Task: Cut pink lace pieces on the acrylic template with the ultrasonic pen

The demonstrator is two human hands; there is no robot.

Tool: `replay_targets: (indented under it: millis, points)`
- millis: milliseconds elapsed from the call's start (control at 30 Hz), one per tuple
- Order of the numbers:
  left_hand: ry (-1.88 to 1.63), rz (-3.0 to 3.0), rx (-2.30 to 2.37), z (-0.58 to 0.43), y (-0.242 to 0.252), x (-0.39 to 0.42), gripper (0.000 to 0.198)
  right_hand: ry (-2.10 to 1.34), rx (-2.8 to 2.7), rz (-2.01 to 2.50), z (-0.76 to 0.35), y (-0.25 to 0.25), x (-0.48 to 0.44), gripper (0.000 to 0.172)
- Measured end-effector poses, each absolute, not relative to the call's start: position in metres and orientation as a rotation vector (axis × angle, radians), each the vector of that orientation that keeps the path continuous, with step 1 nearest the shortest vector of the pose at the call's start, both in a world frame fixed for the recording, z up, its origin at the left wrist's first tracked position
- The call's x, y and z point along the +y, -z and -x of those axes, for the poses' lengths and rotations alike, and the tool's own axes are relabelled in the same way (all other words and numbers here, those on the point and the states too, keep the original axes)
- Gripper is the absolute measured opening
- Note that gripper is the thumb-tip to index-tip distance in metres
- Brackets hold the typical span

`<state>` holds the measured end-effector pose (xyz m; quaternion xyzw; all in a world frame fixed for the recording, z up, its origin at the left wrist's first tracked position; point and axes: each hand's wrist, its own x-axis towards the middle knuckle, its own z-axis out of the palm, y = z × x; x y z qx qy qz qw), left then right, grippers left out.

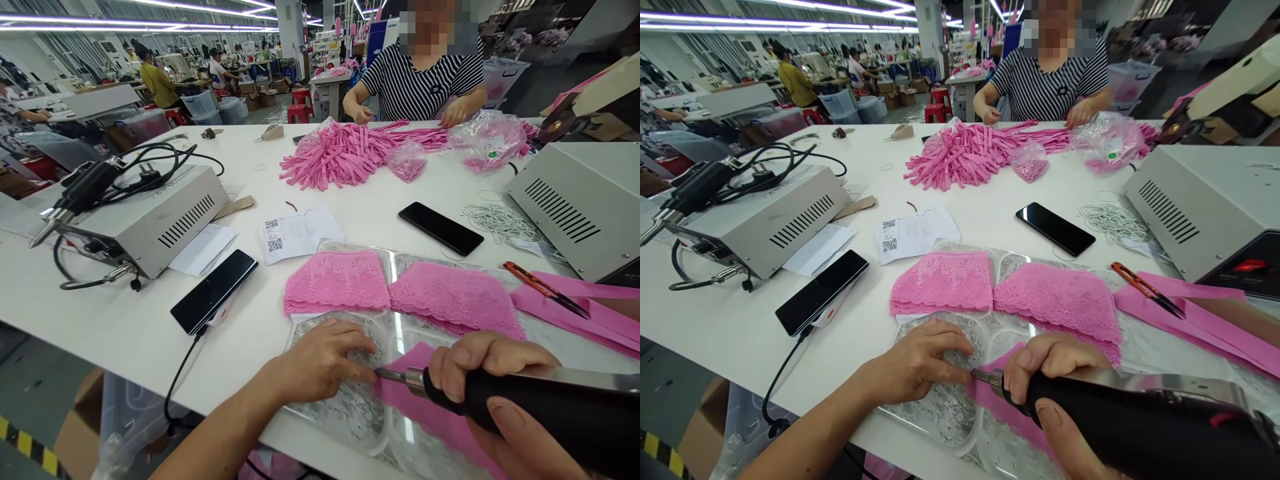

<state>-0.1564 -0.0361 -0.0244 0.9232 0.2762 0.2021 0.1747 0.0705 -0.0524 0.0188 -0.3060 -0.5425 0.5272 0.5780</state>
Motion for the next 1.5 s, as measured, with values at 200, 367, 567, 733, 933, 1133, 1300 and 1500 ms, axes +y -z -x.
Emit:
replay_targets:
  millis: [200,367,567,733,933,1133,1300,1500]
  points:
    - [-0.564,-2.629,0.782,0.156,0.024,-0.036,0.051,-1.257,-1.311,0.662,-0.074,-0.014,-0.050,0.011]
    - [-0.547,-2.631,0.787,0.156,0.023,-0.036,0.049,-1.244,-1.290,0.649,-0.074,-0.014,-0.050,0.009]
    - [-0.708,-2.582,0.792,0.155,0.021,-0.040,0.051,-1.107,-1.036,0.790,-0.097,-0.033,-0.037,0.016]
    - [-0.754,-2.603,0.757,0.151,0.014,-0.041,0.040,-0.997,-0.937,0.807,-0.116,-0.031,-0.024,0.012]
    - [-0.603,-2.647,0.673,0.146,0.003,-0.040,0.036,-1.021,-1.007,0.741,-0.115,-0.014,-0.022,0.011]
    - [-0.460,-2.667,0.627,0.148,-0.001,-0.038,0.038,-1.082,-1.036,0.715,-0.115,-0.006,-0.023,0.008]
    - [-0.498,-2.653,0.618,0.147,-0.003,-0.037,0.033,-1.063,-1.062,0.728,-0.114,-0.005,-0.022,0.009]
    - [-0.511,-2.621,0.612,0.145,-0.002,-0.038,0.032,-1.037,-1.093,0.769,-0.112,-0.008,-0.022,0.007]
